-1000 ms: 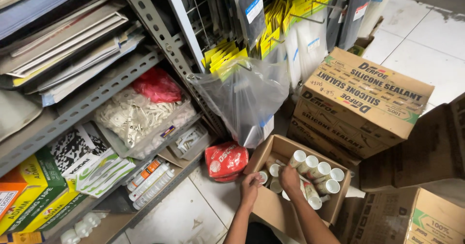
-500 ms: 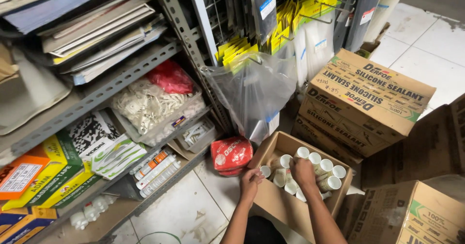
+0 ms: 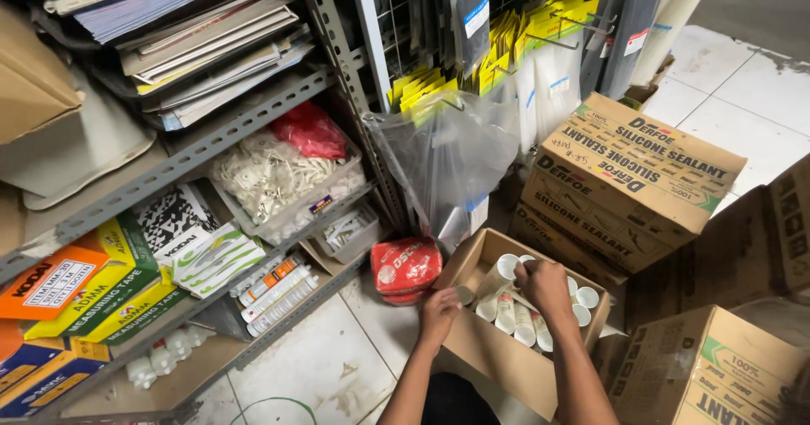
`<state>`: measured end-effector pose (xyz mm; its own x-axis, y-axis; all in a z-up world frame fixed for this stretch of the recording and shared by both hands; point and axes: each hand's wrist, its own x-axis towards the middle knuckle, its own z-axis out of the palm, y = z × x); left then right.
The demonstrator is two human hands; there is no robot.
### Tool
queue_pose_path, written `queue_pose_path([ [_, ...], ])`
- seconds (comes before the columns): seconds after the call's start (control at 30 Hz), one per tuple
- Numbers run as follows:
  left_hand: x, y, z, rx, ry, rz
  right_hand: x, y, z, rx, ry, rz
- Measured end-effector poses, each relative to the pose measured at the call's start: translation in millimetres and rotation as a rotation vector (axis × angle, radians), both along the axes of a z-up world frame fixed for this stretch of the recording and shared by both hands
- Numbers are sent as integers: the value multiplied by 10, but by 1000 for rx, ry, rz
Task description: Packing sealant tubes into a cardboard box from a storage area
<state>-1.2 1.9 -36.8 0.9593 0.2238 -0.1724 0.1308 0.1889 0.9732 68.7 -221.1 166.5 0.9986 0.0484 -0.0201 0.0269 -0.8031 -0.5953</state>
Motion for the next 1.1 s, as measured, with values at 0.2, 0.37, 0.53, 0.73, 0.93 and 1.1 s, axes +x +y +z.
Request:
queue_pose_path([
  [0.2, -28, -50, 350, 116, 41, -106, -236, 88, 774, 139, 205, -42],
  [0.37, -107, -101, 620, 107, -92, -181, -235, 94, 872, 284, 278, -16],
  [0.53, -254, -31, 911, 361, -139, -169, -177, 124, 731, 322, 238, 24],
  [0.73, -473, 90, 1010, 351, -125, -167, -106, 263, 524, 308, 171, 9],
  [0.93, -654, 267, 1076, 338, -151, -181, -83, 526, 310, 348, 94, 46],
  [1.1, -776, 373, 1272, 313, -113, -234, -127, 764, 142, 520, 117, 53],
])
